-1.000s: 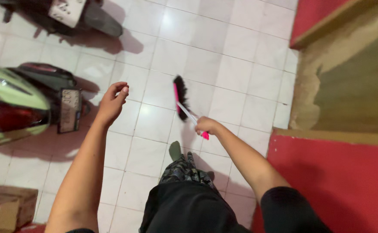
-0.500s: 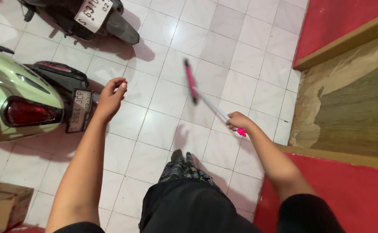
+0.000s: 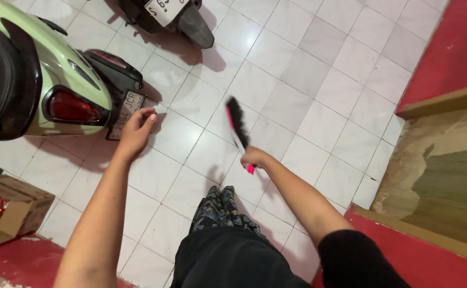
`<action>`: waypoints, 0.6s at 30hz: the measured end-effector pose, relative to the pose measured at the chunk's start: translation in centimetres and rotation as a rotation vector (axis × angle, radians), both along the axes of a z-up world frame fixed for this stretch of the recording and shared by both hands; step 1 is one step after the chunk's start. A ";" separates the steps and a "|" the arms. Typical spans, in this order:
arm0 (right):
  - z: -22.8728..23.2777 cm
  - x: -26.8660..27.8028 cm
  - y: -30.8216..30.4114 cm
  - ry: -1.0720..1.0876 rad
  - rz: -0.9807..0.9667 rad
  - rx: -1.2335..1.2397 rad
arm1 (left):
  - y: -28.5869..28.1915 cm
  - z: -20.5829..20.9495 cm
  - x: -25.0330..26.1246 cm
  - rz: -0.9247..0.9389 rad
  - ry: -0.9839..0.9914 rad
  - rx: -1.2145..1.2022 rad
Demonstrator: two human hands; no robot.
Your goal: The person sweeps the tiled floor in an entryway using a broom and collects the debris into a red dustpan.
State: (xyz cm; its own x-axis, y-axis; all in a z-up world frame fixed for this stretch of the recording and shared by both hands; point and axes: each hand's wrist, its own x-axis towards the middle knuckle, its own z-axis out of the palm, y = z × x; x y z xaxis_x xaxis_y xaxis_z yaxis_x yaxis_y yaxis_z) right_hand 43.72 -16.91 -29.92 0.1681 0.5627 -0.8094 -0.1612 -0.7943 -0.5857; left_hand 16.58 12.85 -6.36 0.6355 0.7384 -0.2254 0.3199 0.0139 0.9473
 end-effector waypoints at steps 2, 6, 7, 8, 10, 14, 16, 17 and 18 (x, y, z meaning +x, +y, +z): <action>1.4 0.7 2.0 0.061 -0.079 0.036 | 0.2 0.2 0.0 -0.022 -0.020 0.030; 7.8 3.7 -0.2 0.187 -0.327 0.053 | 0.2 1.2 2.2 -0.065 0.027 0.061; 9.6 4.5 -1.5 0.198 -0.353 0.047 | 0.3 1.5 3.3 -0.078 0.024 0.037; 11.3 5.3 -2.8 0.209 -0.379 0.041 | 0.4 1.7 4.5 -0.090 0.022 0.013; 14.3 6.7 -6.6 0.166 -0.382 0.083 | 0.0 2.2 7.1 -0.139 0.011 -0.007; 18.9 9.1 -16.7 0.063 -0.469 0.068 | -1.8 2.9 12.9 -0.274 -0.019 0.011; 20.4 9.9 -22.4 0.000 -0.461 0.029 | -2.9 3.1 16.1 -0.337 -0.031 0.006; 20.9 9.9 -25.4 -0.001 -0.475 0.042 | -3.6 3.2 17.5 -0.367 -0.038 -0.004; 21.2 9.7 -28.6 -0.003 -0.490 0.054 | -4.4 3.3 19.0 -0.397 -0.045 -0.014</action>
State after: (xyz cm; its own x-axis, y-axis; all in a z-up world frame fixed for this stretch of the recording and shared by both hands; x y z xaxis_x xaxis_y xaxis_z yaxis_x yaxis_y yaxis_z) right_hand 53.38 -45.48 -8.71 0.4255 0.4584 -0.7803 -0.5067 -0.5937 -0.6251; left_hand 35.57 8.45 -3.01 0.8806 0.4303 -0.1987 0.2608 -0.0898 0.9612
